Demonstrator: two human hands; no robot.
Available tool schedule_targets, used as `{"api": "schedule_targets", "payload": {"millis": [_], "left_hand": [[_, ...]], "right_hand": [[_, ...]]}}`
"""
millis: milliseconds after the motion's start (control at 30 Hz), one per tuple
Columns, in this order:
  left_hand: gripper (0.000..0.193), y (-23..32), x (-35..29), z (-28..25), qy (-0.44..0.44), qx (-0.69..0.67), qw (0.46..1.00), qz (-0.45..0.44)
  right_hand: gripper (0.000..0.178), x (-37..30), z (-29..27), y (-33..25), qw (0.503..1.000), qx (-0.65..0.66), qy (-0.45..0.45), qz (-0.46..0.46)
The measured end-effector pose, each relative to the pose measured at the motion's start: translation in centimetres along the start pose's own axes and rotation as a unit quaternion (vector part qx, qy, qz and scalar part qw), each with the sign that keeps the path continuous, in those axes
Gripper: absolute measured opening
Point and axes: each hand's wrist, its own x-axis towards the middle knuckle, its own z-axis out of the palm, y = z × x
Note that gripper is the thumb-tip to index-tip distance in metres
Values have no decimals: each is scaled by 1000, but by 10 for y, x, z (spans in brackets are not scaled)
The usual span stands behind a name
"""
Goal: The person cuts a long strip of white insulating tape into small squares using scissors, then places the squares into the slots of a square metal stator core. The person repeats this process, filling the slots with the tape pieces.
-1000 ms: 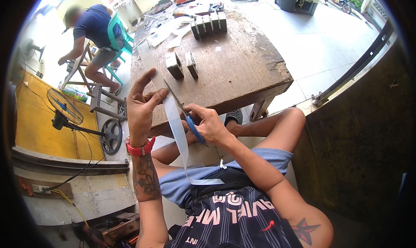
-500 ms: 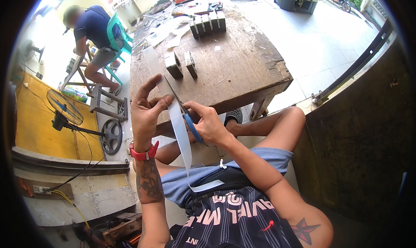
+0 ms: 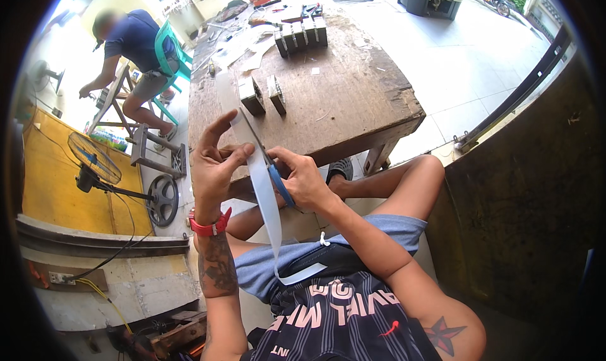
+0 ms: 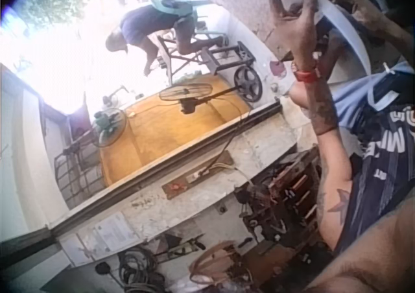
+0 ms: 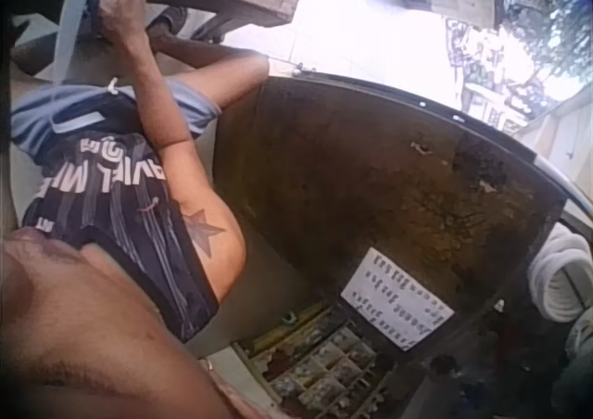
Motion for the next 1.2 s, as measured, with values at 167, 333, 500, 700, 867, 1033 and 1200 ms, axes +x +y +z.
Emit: {"api": "schedule_targets", "payload": {"millis": [167,333,500,700,867,1033,1200], "left_hand": [[60,25,33,-16,-5,16,999,49],[56,34,56,-31,-60,81,994,31],[58,25,51,-31,-36,10,999,7],[65,11,42,-20,-24,-34,999,29],[66,-1,36,-11,-7,-54,997,46],[66,-2,34,-11,-4,-50,998,42],[65,0,32,-12,-7,-59,997,41]], "right_hand": [[39,-1,-1,-9,998,-54,-20,37],[35,-1,0,-15,997,-82,-5,5],[35,-1,-4,-18,996,-79,-10,33],[47,4,-10,-22,997,-79,-21,14],[54,2,-7,-19,999,-51,5,12],[54,-3,-6,-17,999,-32,0,35],[55,-2,-3,-18,998,-37,3,41]]}}
